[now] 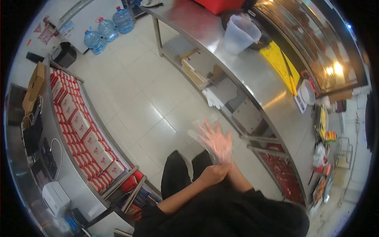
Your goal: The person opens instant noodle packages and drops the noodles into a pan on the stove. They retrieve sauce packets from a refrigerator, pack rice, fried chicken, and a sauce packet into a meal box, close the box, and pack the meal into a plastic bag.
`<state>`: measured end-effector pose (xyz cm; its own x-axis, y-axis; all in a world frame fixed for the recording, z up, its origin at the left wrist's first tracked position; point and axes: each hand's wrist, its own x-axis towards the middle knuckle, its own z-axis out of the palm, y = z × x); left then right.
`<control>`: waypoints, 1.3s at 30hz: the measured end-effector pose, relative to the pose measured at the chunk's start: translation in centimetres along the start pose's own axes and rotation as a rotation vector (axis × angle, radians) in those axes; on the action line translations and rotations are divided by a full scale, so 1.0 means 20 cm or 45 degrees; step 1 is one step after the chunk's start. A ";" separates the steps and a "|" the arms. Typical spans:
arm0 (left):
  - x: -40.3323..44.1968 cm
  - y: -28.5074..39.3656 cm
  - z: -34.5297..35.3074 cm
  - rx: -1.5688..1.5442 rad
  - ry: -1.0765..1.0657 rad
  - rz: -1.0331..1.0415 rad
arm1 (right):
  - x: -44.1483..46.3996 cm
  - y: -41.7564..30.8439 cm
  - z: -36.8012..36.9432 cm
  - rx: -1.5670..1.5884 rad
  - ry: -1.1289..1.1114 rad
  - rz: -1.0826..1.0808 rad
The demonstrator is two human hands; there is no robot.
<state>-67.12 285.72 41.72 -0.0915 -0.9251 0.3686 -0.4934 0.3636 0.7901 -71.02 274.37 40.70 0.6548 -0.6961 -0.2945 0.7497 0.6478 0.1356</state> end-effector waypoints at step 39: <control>0.27 0.54 1.92 0.268 -1.667 -0.630 | -2.32 -3.23 -2.26 -0.310 1.464 -1.176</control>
<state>-106.16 280.42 33.48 -0.5404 -0.4237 -0.7269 -0.8177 0.0609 0.5724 -154.15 278.78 2.77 -0.5481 -0.3354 -0.7662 0.7363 0.2411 -0.6322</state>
